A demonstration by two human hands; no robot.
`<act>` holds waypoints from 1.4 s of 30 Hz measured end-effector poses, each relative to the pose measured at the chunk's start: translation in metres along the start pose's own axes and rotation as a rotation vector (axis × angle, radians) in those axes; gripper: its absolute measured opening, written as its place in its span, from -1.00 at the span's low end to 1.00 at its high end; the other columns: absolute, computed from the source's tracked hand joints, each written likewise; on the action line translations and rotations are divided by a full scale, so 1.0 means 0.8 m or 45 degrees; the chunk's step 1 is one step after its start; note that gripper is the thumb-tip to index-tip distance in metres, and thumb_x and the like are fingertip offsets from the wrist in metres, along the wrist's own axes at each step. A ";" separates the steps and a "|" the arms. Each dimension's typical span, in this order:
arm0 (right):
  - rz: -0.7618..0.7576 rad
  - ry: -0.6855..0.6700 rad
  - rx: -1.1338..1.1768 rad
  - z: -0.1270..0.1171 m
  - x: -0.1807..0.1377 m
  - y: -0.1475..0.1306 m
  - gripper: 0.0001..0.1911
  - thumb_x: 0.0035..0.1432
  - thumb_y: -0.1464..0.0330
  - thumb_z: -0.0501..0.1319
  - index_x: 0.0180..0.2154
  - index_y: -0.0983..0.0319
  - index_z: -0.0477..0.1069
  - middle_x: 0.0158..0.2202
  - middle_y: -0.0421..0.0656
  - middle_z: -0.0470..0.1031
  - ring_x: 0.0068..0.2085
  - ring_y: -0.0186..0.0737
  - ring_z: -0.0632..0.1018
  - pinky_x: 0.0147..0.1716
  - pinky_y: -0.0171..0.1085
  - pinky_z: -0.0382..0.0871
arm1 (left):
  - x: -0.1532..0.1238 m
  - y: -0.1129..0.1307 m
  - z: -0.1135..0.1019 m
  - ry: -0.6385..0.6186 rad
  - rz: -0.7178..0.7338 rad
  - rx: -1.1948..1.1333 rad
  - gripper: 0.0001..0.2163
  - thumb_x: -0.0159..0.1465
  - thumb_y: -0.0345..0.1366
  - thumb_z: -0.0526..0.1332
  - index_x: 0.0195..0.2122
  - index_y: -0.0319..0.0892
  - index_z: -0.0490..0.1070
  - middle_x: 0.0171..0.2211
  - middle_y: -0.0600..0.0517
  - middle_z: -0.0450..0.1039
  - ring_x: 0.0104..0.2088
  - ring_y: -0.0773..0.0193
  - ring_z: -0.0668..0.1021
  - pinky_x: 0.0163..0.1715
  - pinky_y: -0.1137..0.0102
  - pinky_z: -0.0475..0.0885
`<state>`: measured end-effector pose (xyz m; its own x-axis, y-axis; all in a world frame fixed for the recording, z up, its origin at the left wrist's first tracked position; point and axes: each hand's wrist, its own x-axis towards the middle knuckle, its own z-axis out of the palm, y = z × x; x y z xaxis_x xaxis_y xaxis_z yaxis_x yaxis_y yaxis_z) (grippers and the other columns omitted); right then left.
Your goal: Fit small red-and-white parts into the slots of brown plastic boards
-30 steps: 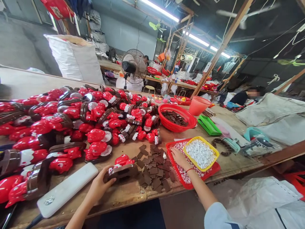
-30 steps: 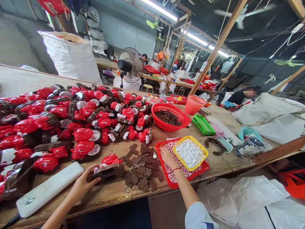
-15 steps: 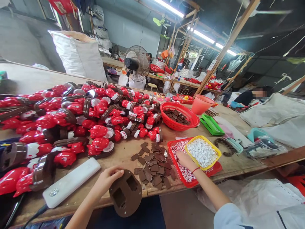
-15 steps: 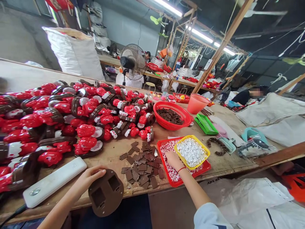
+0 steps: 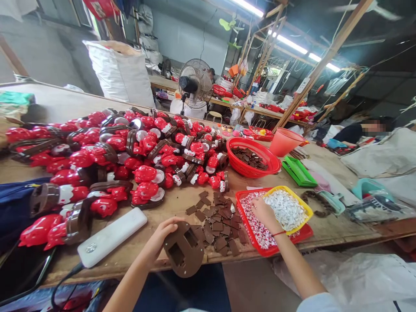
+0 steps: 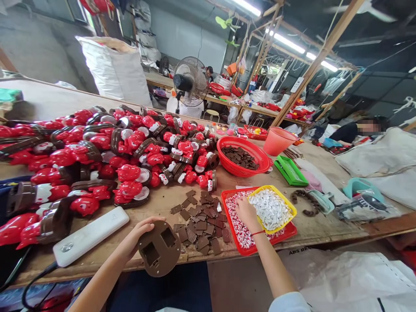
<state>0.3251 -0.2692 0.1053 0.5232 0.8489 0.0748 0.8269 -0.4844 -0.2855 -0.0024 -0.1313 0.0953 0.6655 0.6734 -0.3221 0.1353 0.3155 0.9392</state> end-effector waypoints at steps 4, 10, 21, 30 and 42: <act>-0.183 -0.002 0.231 0.011 -0.009 -0.052 -0.80 0.07 0.44 -0.04 -0.41 0.27 0.34 -0.39 -0.16 0.39 -0.35 -0.33 0.40 -0.34 -0.40 0.25 | 0.005 0.008 0.013 -0.010 0.028 0.004 -0.75 -0.09 -0.21 0.09 -0.43 -0.23 0.41 -0.47 0.02 0.49 -0.43 0.21 0.46 -0.41 0.39 0.31; -0.355 -0.092 0.385 0.071 -0.031 -0.121 -0.81 -0.02 0.50 0.02 -0.44 0.25 0.39 -0.43 -0.20 0.42 -0.39 -0.37 0.43 -0.37 -0.42 0.30 | 0.009 0.011 0.029 0.000 0.058 0.146 -0.78 -0.09 -0.22 0.06 -0.50 -0.22 0.40 -0.56 0.07 0.45 -0.50 0.26 0.43 -0.47 0.41 0.27; -0.013 0.351 0.350 0.066 0.026 -0.001 -0.70 0.06 0.30 -0.03 -0.25 0.33 0.32 -0.21 0.01 0.33 -0.12 -0.15 0.32 -0.06 -0.08 0.16 | 0.013 0.007 0.045 0.005 0.178 0.441 -0.74 -0.09 -0.25 0.01 -0.47 -0.21 0.42 -0.51 0.06 0.41 -0.41 0.21 0.39 -0.37 0.39 0.23; -0.078 0.221 0.386 0.084 0.019 -0.004 -0.69 0.17 0.23 -0.01 -0.19 0.33 0.29 -0.28 -0.13 0.37 -0.31 -0.36 0.42 -0.29 -0.26 0.34 | 0.013 0.005 0.046 0.029 0.163 0.409 -0.74 -0.10 -0.25 0.01 -0.48 -0.22 0.41 -0.53 0.07 0.38 -0.42 0.23 0.36 -0.38 0.39 0.22; -0.011 0.215 0.274 0.070 0.026 -0.004 -0.70 0.15 0.28 0.04 -0.09 0.28 0.24 -0.11 -0.09 0.29 -0.16 -0.28 0.39 -0.19 -0.19 0.33 | 0.011 0.005 0.044 -0.001 0.148 0.368 -0.75 -0.10 -0.27 0.01 -0.47 -0.22 0.42 -0.51 0.04 0.41 -0.41 0.21 0.39 -0.39 0.38 0.23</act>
<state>0.3217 -0.2378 0.0544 0.5584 0.7967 0.2313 0.7780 -0.4060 -0.4795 0.0298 -0.1474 0.1001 0.6894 0.6930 -0.2109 0.2613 0.0336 0.9647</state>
